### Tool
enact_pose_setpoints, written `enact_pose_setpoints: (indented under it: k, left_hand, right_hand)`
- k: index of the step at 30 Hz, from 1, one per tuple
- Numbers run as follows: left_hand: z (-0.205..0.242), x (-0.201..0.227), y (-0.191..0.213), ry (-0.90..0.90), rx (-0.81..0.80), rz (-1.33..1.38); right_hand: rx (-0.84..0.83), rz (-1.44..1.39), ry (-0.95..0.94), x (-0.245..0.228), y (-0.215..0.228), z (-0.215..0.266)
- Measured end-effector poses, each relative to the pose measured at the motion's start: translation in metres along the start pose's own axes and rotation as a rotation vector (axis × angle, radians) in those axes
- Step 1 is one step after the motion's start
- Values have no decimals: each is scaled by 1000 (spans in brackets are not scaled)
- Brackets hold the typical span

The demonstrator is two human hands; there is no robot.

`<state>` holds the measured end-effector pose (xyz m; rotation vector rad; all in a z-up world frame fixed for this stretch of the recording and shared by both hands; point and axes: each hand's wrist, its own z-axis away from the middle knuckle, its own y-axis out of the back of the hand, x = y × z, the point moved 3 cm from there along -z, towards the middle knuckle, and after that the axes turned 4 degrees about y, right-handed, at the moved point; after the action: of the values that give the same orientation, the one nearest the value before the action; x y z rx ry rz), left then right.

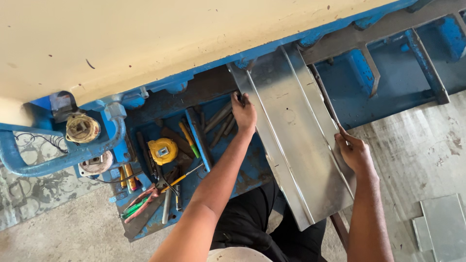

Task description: The person operates a manual metal bending machine to shape a long, flat metal sheet. They repeatedly feed the sheet into the machine, pull down a lever to bend the metal, and then remove the sheet to inspect the formed edge before repeating the process.

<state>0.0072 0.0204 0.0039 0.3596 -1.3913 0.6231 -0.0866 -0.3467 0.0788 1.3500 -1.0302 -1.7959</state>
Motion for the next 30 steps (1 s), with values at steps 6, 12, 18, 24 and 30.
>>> enact_pose_setpoints:
  k: [6,12,18,24,30]
  left_hand:
    - [-3,-15,-3,93,-14,42]
    - [-23,-59,-14,-149,21,262]
    - [-11,-32,-5,-60,20,86]
    - [-6,-18,-2,26,3,46]
    - [-3,-10,-1,69,-28,84]
  right_hand:
    - [15,-16,87,-3,1,-1]
    - [15,26,59,11,-3,-5]
    - [29,-1,66,12,-6,-4]
    - [22,-15,97,-3,-1,4]
    - [-11,12,51,-10,3,5]
